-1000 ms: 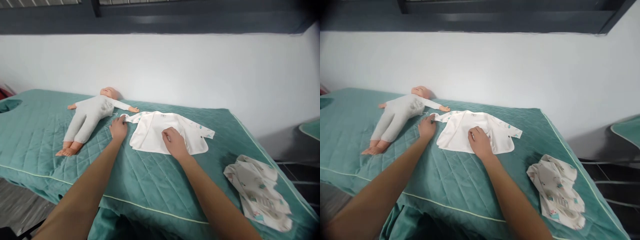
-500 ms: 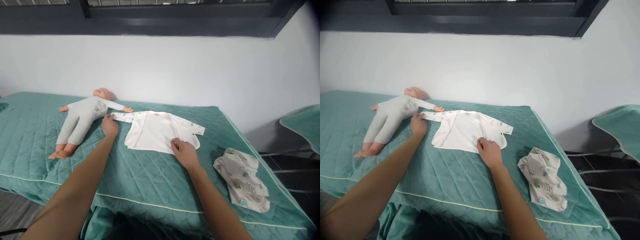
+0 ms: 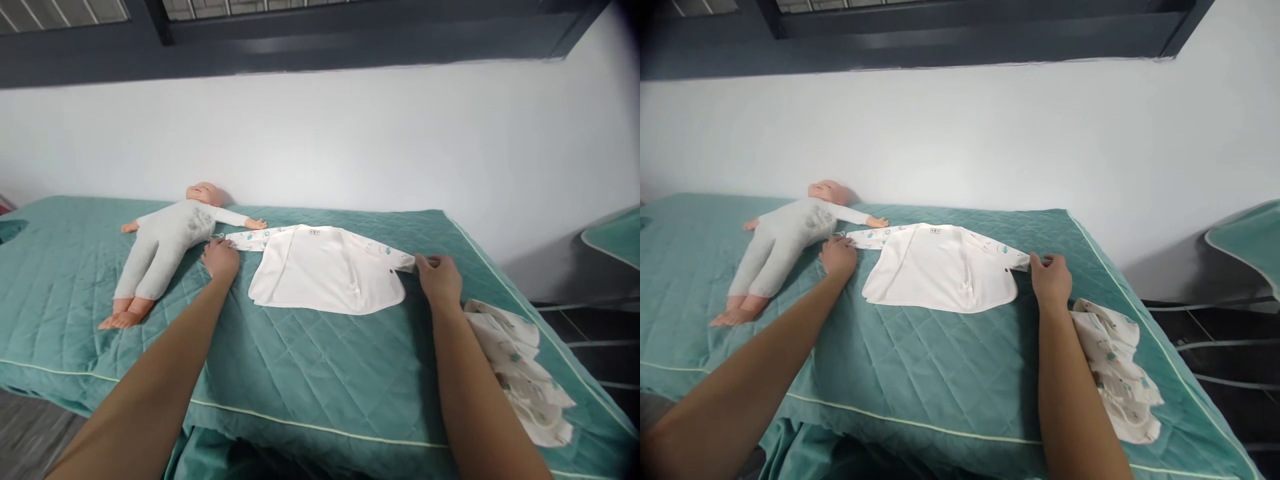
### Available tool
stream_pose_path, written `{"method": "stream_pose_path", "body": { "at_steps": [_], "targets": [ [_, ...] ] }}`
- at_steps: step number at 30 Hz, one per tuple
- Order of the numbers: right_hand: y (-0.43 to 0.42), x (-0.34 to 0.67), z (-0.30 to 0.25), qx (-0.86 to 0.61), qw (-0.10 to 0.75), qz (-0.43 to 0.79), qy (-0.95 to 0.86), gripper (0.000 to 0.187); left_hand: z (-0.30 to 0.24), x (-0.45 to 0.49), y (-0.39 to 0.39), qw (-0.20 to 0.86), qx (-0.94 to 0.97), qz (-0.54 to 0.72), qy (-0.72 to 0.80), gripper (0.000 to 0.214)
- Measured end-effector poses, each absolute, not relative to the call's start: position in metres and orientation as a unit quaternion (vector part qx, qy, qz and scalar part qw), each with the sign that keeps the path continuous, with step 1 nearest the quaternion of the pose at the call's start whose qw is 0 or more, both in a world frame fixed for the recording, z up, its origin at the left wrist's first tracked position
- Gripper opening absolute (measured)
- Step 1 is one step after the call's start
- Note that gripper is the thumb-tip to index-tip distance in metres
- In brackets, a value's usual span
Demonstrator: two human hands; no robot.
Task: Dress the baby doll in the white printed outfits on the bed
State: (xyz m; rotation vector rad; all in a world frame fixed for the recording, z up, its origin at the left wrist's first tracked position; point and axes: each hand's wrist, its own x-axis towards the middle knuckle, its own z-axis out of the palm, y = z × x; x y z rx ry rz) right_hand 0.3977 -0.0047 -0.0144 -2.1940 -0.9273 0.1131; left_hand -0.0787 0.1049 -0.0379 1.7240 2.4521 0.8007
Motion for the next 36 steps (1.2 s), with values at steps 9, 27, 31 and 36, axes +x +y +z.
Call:
{"method": "stream_pose_path", "body": {
  "at_steps": [9, 27, 31, 36],
  "targets": [
    [0.020, 0.407, -0.028, -0.768, 0.488, 0.047, -0.411, 0.035, -0.041, -0.079, 0.105, 0.013, 0.558, 0.254, 0.790, 0.040],
    [-0.017, 0.320, -0.022, -0.582, 0.444, 0.033, -0.680, 0.031, -0.039, -0.077, 0.104, 0.009, 0.556, 0.264, 0.788, 0.043],
    [-0.013, 0.310, -0.021, -0.570, 0.364, 0.106, -0.729, 0.036, -0.039, -0.076, 0.104, 0.006, 0.554, 0.265, 0.789, 0.042],
    [0.017, 0.288, -0.022, -0.596, 0.253, 0.084, -0.757, 0.050, -0.040, -0.077, 0.105, 0.006, 0.552, 0.261, 0.792, 0.042]
  ]
}}
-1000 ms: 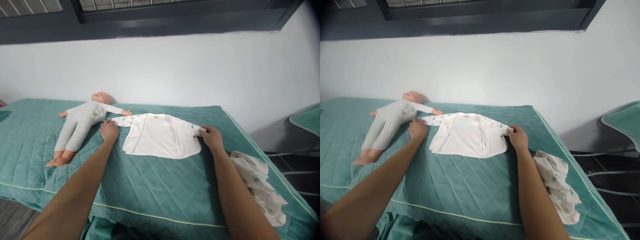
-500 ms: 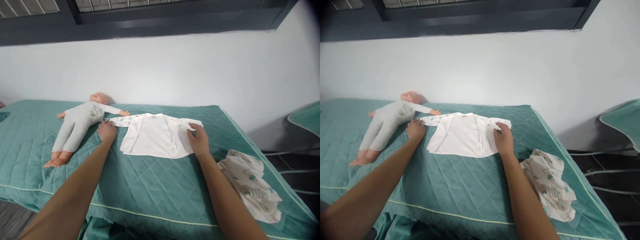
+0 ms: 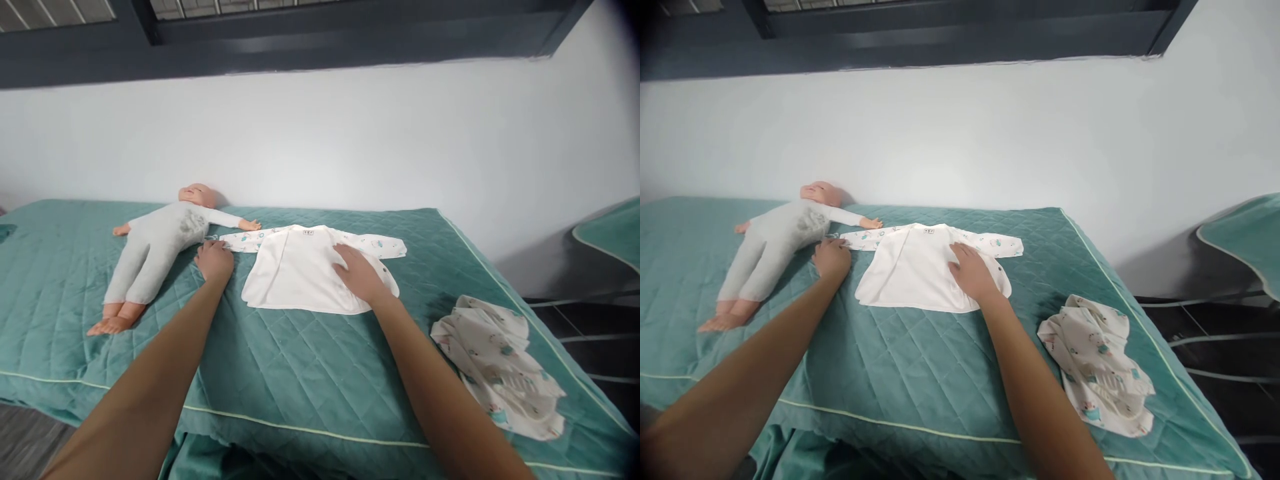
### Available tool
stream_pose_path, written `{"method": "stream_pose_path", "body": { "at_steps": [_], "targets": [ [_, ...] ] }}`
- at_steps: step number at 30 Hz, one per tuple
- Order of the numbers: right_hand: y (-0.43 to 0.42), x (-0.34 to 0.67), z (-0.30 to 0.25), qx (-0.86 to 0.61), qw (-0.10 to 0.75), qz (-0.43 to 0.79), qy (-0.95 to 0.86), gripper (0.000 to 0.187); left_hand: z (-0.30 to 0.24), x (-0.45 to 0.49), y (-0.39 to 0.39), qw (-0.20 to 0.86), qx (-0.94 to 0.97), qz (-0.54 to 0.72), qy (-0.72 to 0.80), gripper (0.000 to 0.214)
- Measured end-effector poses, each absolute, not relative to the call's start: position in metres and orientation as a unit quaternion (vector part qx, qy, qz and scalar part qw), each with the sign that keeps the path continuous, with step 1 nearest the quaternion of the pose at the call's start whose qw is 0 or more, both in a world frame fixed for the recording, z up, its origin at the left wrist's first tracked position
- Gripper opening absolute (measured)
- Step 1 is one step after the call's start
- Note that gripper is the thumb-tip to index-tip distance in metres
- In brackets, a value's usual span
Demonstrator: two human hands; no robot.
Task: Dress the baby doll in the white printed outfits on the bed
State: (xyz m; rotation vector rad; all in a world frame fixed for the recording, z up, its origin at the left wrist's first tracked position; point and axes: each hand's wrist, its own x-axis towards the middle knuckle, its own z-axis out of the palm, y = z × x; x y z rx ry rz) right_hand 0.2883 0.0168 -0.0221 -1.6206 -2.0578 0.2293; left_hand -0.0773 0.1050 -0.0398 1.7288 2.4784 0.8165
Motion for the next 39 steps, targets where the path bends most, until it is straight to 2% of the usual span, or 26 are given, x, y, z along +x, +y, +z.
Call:
{"method": "stream_pose_path", "body": {
  "at_steps": [6, 12, 14, 18, 23, 28, 36, 39],
  "targets": [
    [0.042, 0.289, -0.023, -0.686, 0.198, 0.021, -0.699, 0.058, -0.041, -0.078, 0.107, 0.005, 0.552, 0.254, 0.794, 0.039],
    [0.037, 0.288, -0.033, -0.698, 0.119, 0.025, -0.706, 0.067, -0.042, -0.077, 0.109, 0.003, 0.547, 0.252, 0.798, 0.038],
    [0.035, 0.286, -0.032, -0.701, 0.130, 0.028, -0.701, 0.066, -0.042, -0.077, 0.109, 0.000, 0.543, 0.256, 0.800, 0.039],
    [0.032, 0.285, -0.026, -0.694, 0.221, 0.040, -0.684, 0.049, -0.041, -0.075, 0.108, -0.007, 0.537, 0.270, 0.799, 0.042],
    [0.025, 0.289, -0.024, -0.707, 0.279, 0.047, -0.648, 0.053, -0.038, -0.074, 0.105, 0.003, 0.532, 0.284, 0.797, 0.040],
    [0.023, 0.295, -0.028, -0.657, 0.376, 0.039, -0.652, 0.051, -0.036, -0.074, 0.103, 0.010, 0.530, 0.283, 0.799, 0.039],
    [0.026, 0.290, -0.029, -0.676, 0.281, 0.011, -0.681, 0.035, -0.034, -0.074, 0.104, 0.022, 0.525, 0.287, 0.801, 0.036],
    [0.029, 0.287, -0.032, -0.672, 0.252, -0.015, -0.696, 0.038, -0.031, -0.074, 0.100, 0.016, 0.520, 0.310, 0.796, 0.040]
  ]
}}
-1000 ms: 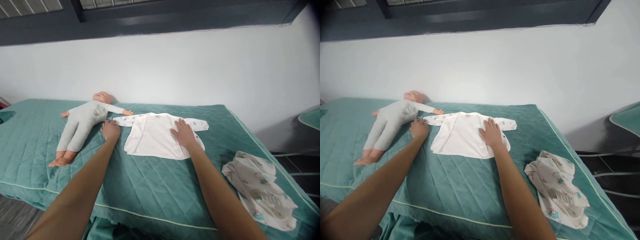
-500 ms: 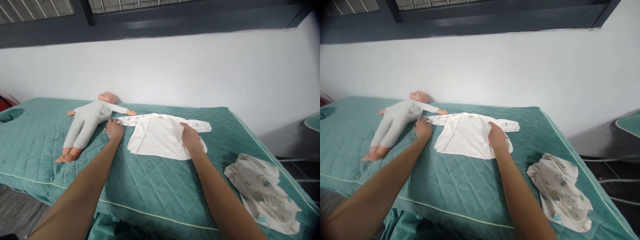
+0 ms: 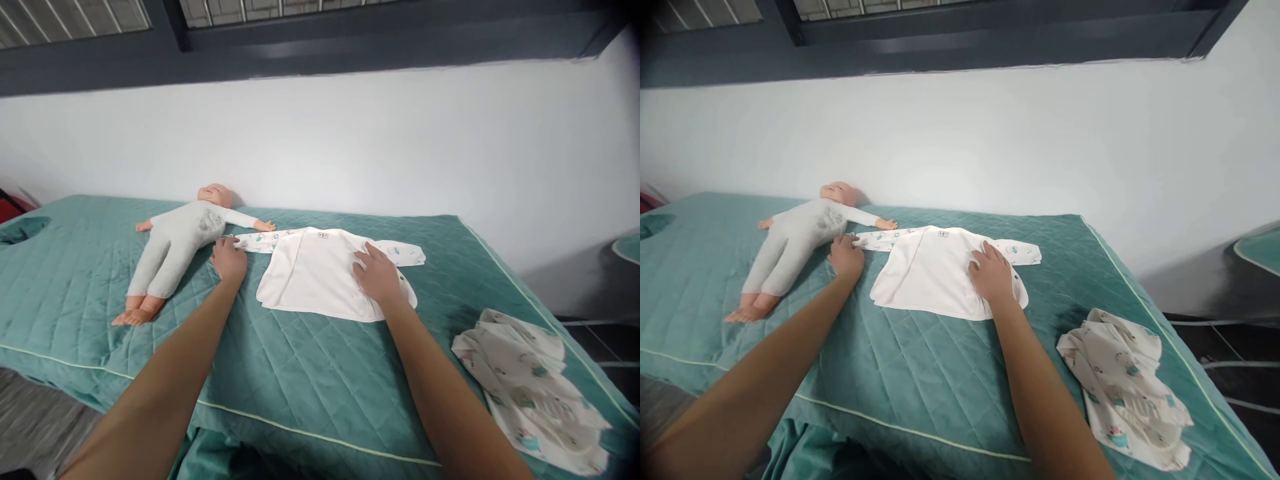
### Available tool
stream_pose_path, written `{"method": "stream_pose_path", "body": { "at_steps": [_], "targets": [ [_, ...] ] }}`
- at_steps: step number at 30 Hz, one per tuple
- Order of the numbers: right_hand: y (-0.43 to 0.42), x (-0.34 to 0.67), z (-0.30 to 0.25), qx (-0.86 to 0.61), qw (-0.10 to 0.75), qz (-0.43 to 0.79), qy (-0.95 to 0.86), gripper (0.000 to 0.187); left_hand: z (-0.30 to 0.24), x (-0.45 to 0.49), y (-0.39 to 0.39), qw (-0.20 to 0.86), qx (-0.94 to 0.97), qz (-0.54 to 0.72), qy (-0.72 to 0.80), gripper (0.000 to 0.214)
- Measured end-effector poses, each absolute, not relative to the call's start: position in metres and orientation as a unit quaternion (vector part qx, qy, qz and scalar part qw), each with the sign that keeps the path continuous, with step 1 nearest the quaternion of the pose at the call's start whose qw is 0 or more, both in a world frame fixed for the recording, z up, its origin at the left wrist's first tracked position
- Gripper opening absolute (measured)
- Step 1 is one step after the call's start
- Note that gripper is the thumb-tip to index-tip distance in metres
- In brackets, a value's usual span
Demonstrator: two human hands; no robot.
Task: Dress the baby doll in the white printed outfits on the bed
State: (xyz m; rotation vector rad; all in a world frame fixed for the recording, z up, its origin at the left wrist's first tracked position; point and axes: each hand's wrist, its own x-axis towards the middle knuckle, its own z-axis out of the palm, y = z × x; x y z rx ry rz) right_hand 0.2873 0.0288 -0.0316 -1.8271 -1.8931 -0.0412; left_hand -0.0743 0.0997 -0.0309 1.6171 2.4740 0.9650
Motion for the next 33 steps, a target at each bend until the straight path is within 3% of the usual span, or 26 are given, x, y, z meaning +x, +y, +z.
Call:
{"method": "stream_pose_path", "body": {
  "at_steps": [6, 12, 17, 25, 33],
  "targets": [
    [0.036, 0.289, -0.036, -0.675, 0.257, -0.002, -0.692, 0.045, -0.029, -0.052, 0.066, 0.015, 0.523, 0.490, 0.697, 0.041],
    [0.040, 0.290, -0.038, -0.677, 0.258, 0.025, -0.688, 0.051, -0.029, 0.013, 0.061, 0.116, 0.691, 0.389, 0.598, 0.032],
    [0.042, 0.292, -0.041, -0.670, 0.275, 0.030, -0.689, 0.052, -0.039, 0.040, 0.081, 0.116, 0.688, 0.306, 0.648, 0.046],
    [0.041, 0.285, -0.036, -0.679, 0.277, 0.056, -0.677, 0.061, -0.040, 0.030, 0.097, 0.098, 0.643, 0.355, 0.672, 0.019],
    [0.041, 0.285, -0.037, -0.686, 0.292, 0.062, -0.664, 0.063, -0.039, 0.024, 0.095, 0.077, 0.588, 0.460, 0.661, 0.017]
  ]
}}
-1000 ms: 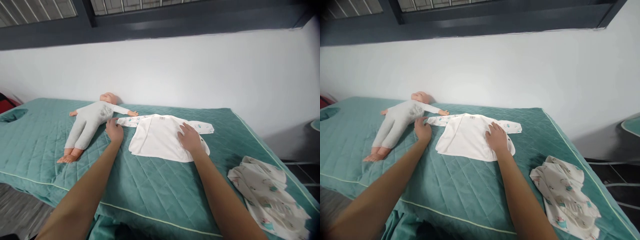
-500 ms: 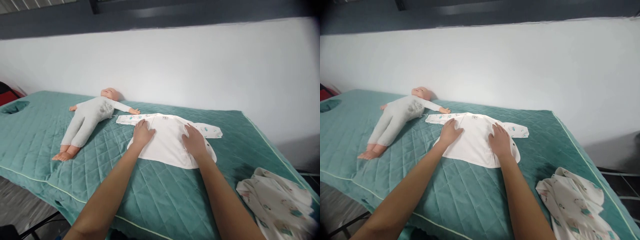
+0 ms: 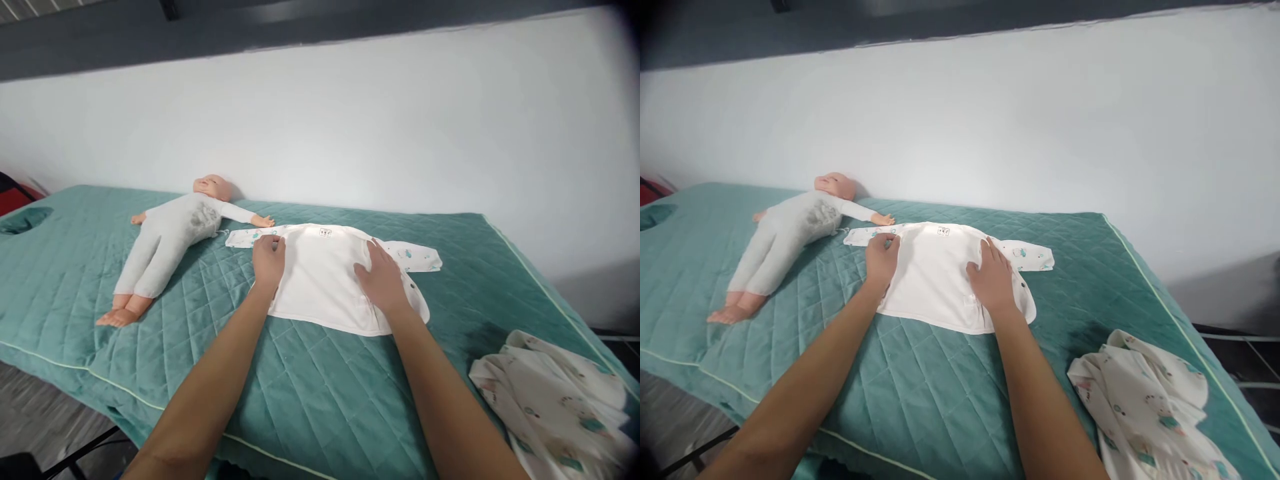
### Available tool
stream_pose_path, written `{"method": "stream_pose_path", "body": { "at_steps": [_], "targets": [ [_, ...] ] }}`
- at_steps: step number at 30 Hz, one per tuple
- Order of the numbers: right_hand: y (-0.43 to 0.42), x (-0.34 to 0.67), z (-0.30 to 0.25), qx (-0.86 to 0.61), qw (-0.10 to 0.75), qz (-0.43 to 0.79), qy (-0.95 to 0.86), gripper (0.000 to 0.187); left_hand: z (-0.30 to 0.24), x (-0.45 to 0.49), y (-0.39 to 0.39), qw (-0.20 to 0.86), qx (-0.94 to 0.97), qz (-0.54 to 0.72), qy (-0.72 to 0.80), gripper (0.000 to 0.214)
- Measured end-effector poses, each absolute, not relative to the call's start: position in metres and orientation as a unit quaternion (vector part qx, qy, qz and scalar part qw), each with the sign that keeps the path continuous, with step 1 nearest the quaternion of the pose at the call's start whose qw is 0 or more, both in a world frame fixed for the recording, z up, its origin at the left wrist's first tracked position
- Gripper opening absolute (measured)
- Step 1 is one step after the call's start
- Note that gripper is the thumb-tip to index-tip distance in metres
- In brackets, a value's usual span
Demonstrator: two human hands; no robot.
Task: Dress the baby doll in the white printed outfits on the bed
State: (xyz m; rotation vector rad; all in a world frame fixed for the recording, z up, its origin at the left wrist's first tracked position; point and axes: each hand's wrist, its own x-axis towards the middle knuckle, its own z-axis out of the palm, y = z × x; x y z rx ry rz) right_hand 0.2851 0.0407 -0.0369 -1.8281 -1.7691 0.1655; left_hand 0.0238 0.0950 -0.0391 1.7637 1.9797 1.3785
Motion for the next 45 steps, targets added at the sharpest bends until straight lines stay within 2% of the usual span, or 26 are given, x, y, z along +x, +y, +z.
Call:
{"method": "stream_pose_path", "body": {
  "at_steps": [8, 14, 21, 28, 32, 36, 40, 45],
  "targets": [
    [0.039, 0.287, -0.036, -0.677, 0.326, 0.075, -0.655, 0.068, -0.041, 0.024, 0.094, 0.092, 0.566, 0.498, 0.650, 0.021],
    [0.038, 0.285, -0.032, -0.700, 0.287, 0.080, -0.649, 0.069, -0.044, 0.023, 0.098, 0.127, 0.564, 0.488, 0.654, 0.014],
    [0.035, 0.282, -0.028, -0.706, 0.251, 0.069, -0.659, 0.066, -0.045, 0.024, 0.097, 0.133, 0.571, 0.493, 0.643, 0.014],
    [0.033, 0.282, -0.030, -0.697, 0.231, 0.056, -0.676, 0.055, -0.040, 0.025, 0.094, 0.107, 0.597, 0.447, 0.657, 0.015],
    [0.031, 0.281, -0.031, -0.684, 0.247, 0.043, -0.685, 0.045, -0.038, 0.030, 0.091, 0.088, 0.627, 0.405, 0.660, 0.016],
    [0.027, 0.279, -0.028, -0.664, 0.263, 0.030, -0.699, 0.038, -0.035, 0.038, 0.087, 0.059, 0.659, 0.335, 0.670, 0.029],
    [0.019, 0.274, -0.020, -0.614, 0.317, -0.019, -0.722, 0.031, -0.034, 0.040, 0.086, 0.038, 0.672, 0.308, 0.672, 0.011],
    [-0.001, 0.249, -0.007, -0.535, 0.361, -0.036, -0.763, 0.029, -0.038, 0.033, 0.090, 0.046, 0.643, 0.379, 0.663, 0.009]
  ]
}}
